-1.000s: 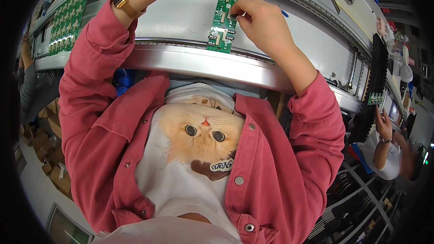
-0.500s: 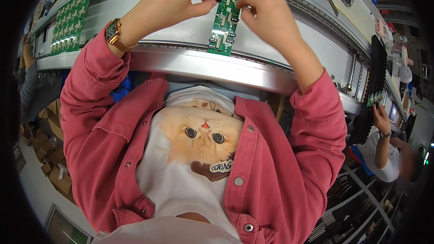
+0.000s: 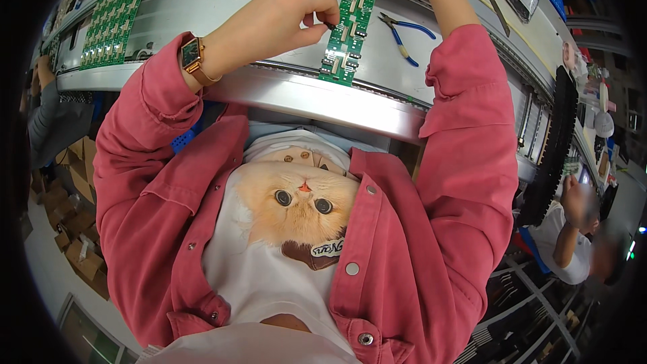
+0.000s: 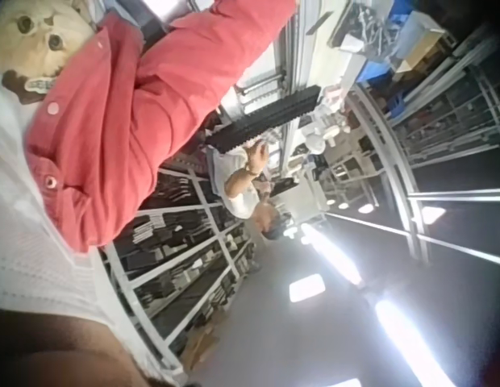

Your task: Manual assembly of electronic components onto printed circuit boards at a factory station.

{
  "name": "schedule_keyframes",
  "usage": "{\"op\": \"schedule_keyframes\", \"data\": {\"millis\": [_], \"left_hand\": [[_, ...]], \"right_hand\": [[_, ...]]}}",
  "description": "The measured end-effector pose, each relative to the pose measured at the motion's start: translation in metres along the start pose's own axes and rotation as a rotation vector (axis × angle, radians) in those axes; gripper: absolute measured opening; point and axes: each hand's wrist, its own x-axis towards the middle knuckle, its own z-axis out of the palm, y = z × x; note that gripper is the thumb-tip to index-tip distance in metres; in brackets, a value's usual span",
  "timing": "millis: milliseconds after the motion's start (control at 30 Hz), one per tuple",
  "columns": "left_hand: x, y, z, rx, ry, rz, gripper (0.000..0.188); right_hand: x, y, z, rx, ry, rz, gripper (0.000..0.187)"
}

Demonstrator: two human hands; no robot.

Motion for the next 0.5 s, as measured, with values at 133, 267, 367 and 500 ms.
{"op": "schedule_keyframes", "data": {"millis": [133,267,367,500], "left_hand": [[-0.004,-0.001,0.006,0.04,-0.022,-0.027,0.008],[-0.002,-0.002,0.015,0.084,-0.024,-0.025,0.006],[0.004,-0.004,0.022,0.128,0.027,0.039,0.005],[0.0,-0.007,0.026,0.179,0.027,0.033,0.004]], "right_hand": [[-0.004,-0.007,-0.012,0.196,0.071,0.124,0.018],[-0.025,-0.002,-0.023,0.483,0.162,0.257,0.017],[-0.045,0.012,-0.025,0.687,0.318,0.196,0.016],[-0.078,-0.006,-0.044,0.904,0.364,0.085,0.018]]}}
